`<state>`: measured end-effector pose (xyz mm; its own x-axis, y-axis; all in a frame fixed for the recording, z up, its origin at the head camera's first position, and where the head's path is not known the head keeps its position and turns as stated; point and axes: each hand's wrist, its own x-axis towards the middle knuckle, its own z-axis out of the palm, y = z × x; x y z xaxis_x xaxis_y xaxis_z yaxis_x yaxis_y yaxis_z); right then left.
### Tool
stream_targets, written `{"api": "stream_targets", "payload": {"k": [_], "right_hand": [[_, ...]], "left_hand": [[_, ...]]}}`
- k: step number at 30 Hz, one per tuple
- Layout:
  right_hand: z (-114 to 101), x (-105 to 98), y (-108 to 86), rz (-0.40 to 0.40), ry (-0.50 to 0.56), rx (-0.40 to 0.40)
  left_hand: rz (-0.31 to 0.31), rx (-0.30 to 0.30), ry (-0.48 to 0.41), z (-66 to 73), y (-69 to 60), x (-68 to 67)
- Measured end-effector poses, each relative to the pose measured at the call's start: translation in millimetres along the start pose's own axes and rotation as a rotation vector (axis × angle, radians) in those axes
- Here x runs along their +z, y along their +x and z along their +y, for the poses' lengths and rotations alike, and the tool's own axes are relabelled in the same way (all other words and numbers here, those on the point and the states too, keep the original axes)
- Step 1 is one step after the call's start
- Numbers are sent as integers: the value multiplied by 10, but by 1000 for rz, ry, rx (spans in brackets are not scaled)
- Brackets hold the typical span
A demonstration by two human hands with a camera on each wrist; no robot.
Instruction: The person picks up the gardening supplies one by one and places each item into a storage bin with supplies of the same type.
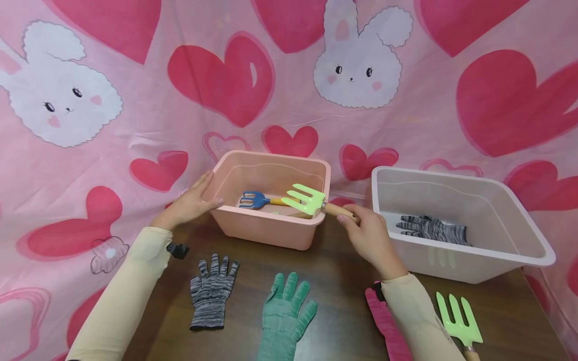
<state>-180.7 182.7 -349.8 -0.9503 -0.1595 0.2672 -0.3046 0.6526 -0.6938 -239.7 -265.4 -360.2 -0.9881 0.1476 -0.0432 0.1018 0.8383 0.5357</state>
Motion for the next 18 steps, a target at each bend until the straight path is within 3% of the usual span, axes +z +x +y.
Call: {"api": "stream_targets", "payload": {"k": [13, 18], "right_hand": [[-165, 118, 471, -4, 264, 10], [-221, 189, 655, -21, 365, 69]], "left_hand": [[5, -9, -16, 19, 35, -4], [2, -23, -12, -3, 3, 6]]}}
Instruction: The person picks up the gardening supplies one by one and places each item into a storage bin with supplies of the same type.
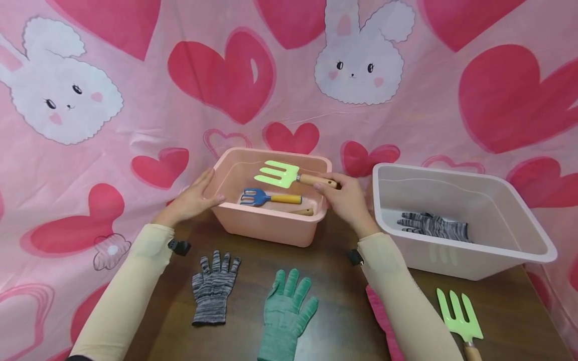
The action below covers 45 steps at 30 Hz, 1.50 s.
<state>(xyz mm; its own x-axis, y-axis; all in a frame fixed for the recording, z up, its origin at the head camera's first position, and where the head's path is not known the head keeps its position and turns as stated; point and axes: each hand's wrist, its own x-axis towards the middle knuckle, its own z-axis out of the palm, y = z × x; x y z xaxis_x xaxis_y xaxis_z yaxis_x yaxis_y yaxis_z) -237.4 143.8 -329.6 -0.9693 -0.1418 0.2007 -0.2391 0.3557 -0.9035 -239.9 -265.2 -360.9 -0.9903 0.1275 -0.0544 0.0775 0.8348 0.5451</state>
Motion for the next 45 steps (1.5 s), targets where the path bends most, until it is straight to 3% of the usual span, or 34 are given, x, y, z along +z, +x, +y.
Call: {"api": "stream_targets", "payload": {"k": [6, 13, 27, 45], "right_hand": [[-49, 156, 218, -24, 222, 35], [-43, 299, 376, -50, 293, 36], [57, 466, 736, -152, 227, 50], [72, 538, 907, -219, 150, 97]], "left_hand": [[13, 8, 1, -28, -9, -16], [6, 17, -35, -12, -20, -7], [8, 6, -15, 43, -32, 11], [9, 11, -15, 28, -42, -1]]}}
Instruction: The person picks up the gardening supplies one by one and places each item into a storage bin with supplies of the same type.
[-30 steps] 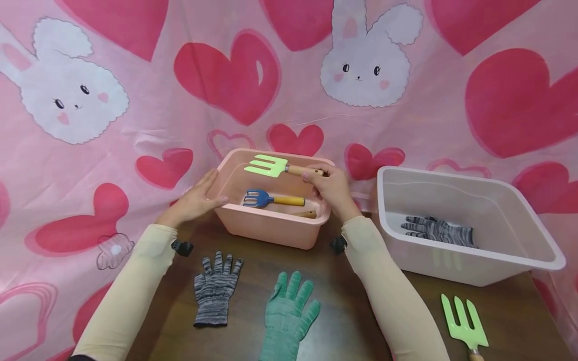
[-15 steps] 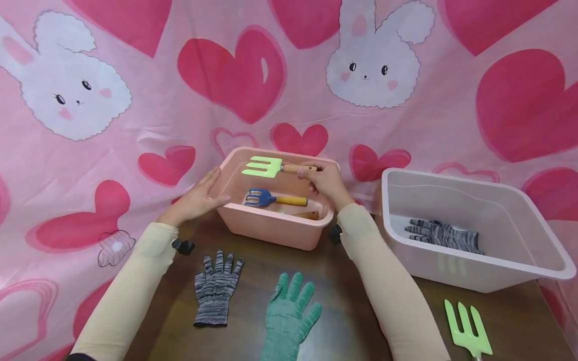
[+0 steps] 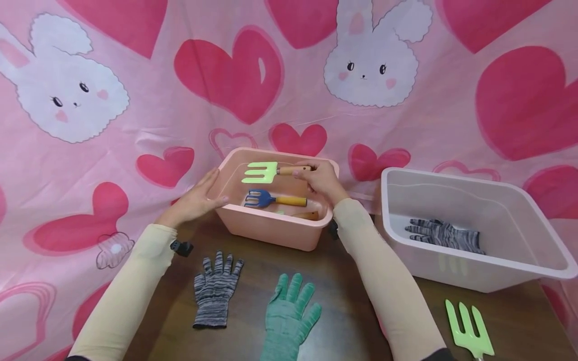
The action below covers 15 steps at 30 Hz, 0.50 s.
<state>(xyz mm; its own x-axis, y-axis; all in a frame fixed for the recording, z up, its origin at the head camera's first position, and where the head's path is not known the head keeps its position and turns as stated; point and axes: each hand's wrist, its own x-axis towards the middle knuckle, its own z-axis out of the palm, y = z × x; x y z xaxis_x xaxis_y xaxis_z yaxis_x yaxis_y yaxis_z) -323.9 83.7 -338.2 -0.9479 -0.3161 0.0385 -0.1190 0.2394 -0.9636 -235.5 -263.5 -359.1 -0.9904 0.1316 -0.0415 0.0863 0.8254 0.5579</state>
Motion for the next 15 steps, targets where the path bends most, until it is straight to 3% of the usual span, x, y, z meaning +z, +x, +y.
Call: {"api": "stream_targets", "payload": {"k": [4, 7, 11, 15], "right_hand": [[15, 17, 17, -18, -21, 26], [27, 28, 27, -74, -61, 18], [39, 58, 28, -184, -234, -8], [48, 105, 9, -225, -388, -53]], "left_hand": [[-9, -9, -7, -9, -7, 12], [-7, -6, 3, -17, -2, 13], [-2, -10, 9, -19, 10, 14], [2, -18, -1, -23, 15, 9]]}}
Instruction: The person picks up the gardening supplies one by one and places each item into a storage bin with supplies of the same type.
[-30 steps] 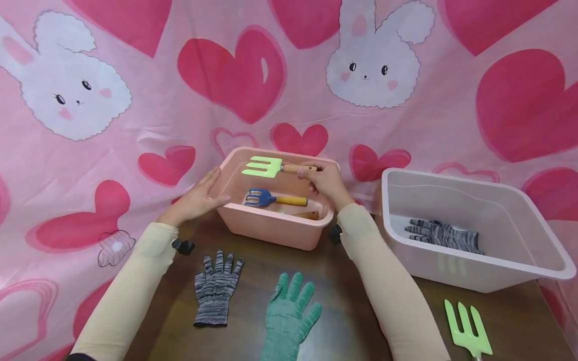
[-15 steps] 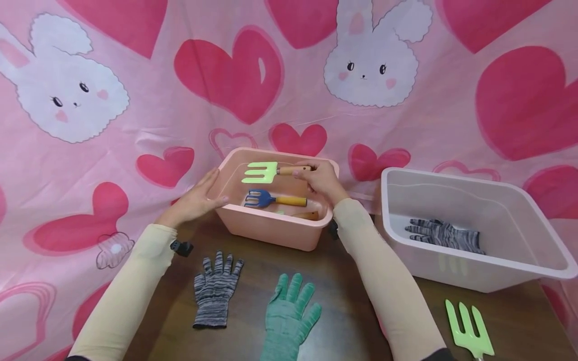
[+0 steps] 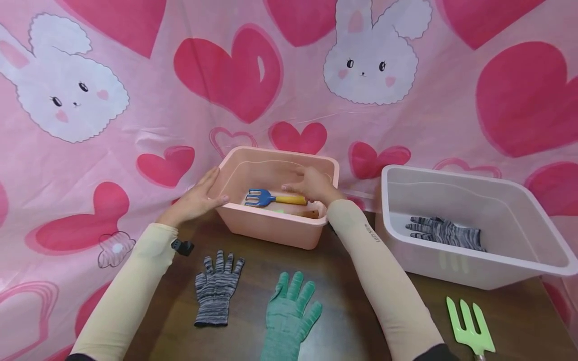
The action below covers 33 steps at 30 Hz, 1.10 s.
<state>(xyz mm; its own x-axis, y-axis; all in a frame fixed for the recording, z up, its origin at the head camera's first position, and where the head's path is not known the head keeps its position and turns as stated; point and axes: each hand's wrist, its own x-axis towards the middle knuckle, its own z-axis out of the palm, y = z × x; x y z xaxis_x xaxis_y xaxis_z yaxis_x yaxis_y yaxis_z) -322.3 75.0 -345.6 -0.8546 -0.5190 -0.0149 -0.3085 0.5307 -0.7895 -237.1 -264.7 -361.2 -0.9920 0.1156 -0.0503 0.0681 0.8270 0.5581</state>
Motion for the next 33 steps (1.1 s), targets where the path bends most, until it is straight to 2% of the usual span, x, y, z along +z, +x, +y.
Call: {"api": "stream_targets", "payload": {"k": [2, 6, 8, 10, 15, 19, 22, 26, 29, 33], "right_hand": [[-14, 13, -12, 42, -22, -32], [-52, 10, -76, 197, -51, -140], [-60, -13, -150, 264, -84, -170], [-64, -52, -254, 319, -108, -174], [-52, -180, -654, 389, -105, -104], [-59, -258, -1055, 399, -100, -58], [-81, -287, -1376, 366, -95, -40], [-76, -285, -1801, 338, -194, -63], [-8, -261, -2100, 354, -279, -103], [145, -233, -2497, 337, -274, -97]], "left_hand": [[0, 4, -2, -6, 5, -7], [-2, 1, 14, -47, -10, -25], [-5, -9, 25, -70, -27, -35], [-7, -18, 22, -90, -46, -40], [-10, -30, 10, -121, -89, -20], [-5, -24, 15, -154, -105, 21], [2, -20, 9, -174, -115, 42], [-1, -28, 3, -191, -125, 50], [1, -30, 3, -204, -140, 49], [8, -43, -15, -236, -198, 45]]}}
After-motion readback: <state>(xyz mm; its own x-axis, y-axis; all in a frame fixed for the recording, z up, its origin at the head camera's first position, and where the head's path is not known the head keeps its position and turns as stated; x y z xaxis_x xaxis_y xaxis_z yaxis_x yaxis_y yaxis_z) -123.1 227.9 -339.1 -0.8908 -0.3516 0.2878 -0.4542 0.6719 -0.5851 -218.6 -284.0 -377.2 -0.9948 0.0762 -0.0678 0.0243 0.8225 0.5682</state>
